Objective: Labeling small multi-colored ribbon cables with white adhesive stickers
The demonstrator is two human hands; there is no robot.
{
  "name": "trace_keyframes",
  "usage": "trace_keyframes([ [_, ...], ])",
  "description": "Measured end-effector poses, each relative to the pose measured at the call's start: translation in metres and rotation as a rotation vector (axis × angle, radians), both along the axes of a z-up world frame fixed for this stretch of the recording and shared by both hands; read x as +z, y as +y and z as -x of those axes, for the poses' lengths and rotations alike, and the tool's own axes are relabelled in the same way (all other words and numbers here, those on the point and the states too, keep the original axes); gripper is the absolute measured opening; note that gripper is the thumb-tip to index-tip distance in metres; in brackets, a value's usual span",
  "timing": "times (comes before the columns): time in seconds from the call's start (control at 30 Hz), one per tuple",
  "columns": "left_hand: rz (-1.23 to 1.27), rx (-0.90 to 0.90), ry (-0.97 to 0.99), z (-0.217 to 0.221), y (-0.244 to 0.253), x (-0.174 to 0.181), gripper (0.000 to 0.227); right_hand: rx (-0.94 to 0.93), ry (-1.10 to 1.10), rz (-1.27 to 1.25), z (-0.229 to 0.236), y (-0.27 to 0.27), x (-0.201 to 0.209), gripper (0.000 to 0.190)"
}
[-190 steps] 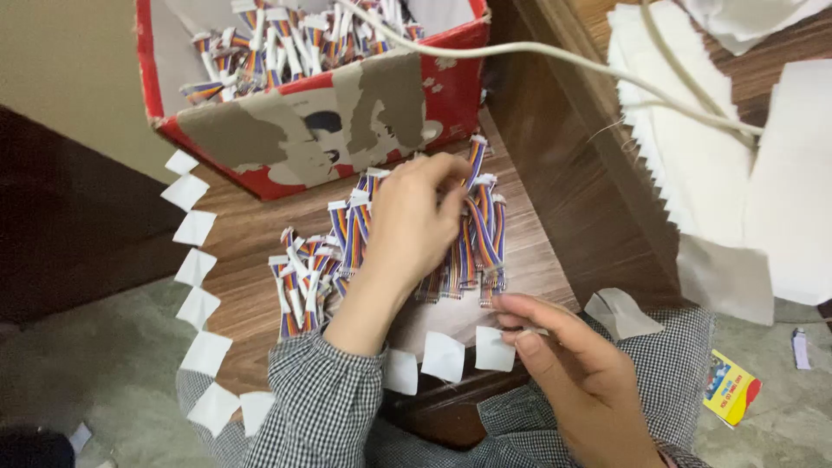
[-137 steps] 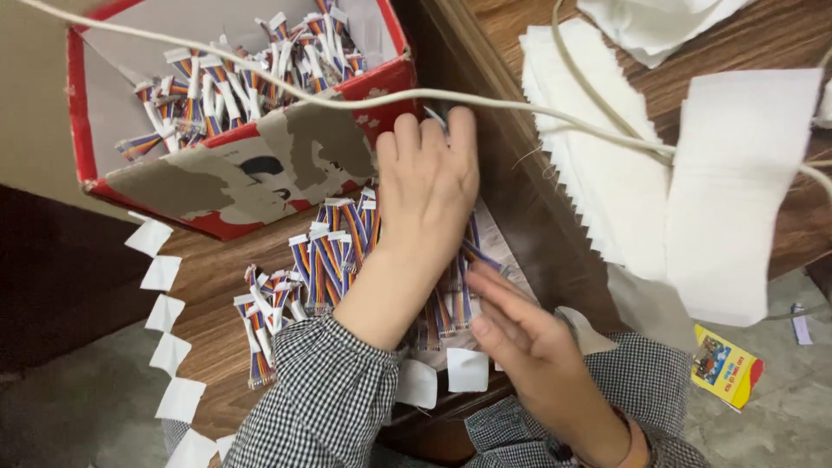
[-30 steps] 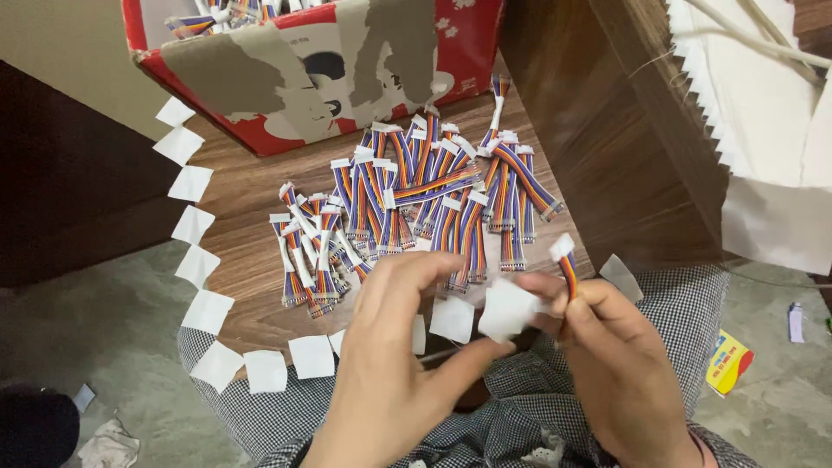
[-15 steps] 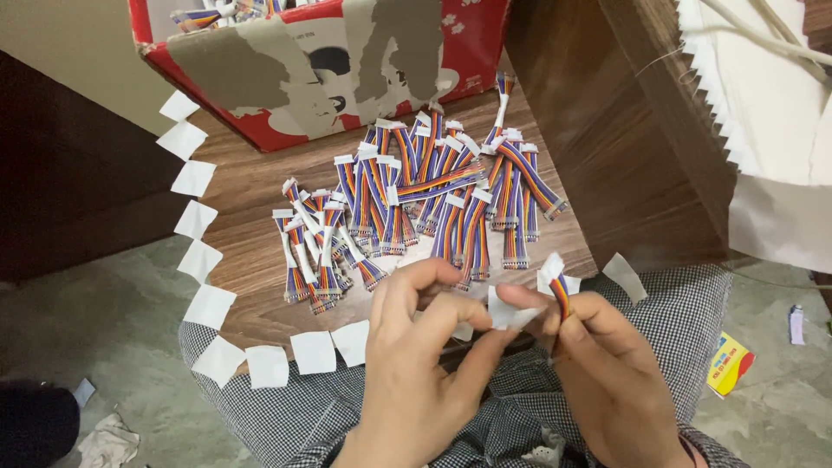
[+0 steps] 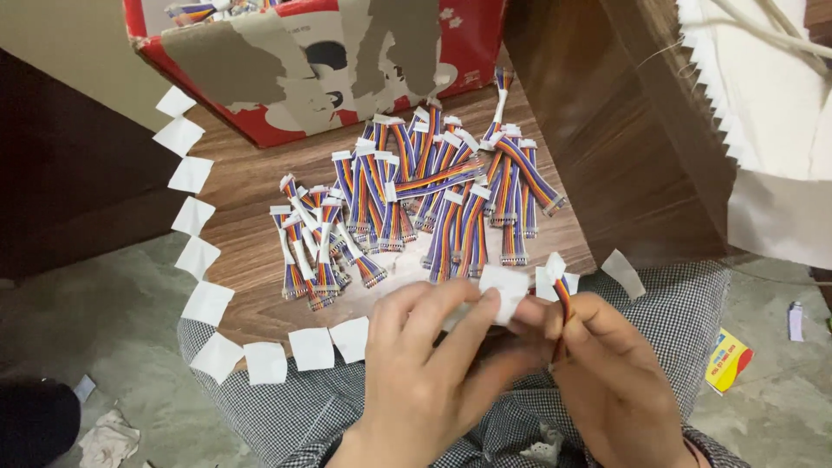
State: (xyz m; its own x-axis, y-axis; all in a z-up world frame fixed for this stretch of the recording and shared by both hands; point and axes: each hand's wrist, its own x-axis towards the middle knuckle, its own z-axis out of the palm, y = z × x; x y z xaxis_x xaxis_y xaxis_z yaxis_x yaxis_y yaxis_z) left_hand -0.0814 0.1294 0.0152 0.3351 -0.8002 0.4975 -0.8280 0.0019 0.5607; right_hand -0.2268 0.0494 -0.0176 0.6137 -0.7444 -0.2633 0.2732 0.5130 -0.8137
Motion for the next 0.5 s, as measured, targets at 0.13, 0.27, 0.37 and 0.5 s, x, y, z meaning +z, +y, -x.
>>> trace_keyframes([
  [0.13, -0.112, 0.034, 0.411, -0.005, 0.005, -0.005, 0.069, -0.007, -0.197, -0.07, 0.0, -0.001, -0.004, 0.022],
  [0.27, -0.26, 0.131, 1.323, -0.011, 0.006, -0.025, 0.018, 0.035, -0.223, -0.046, -0.003, 0.001, -0.002, 0.018],
  [0.37, -0.067, 0.082, 1.438, -0.012, 0.005, -0.023, 0.01, 0.012, -0.222, -0.067, -0.005, 0.0, 0.0, 0.019],
  [0.5, -0.016, 0.178, 1.27, -0.021, 0.004, -0.011, 0.015, -0.08, 0.196, -0.054, -0.011, -0.012, 0.003, 0.018],
])
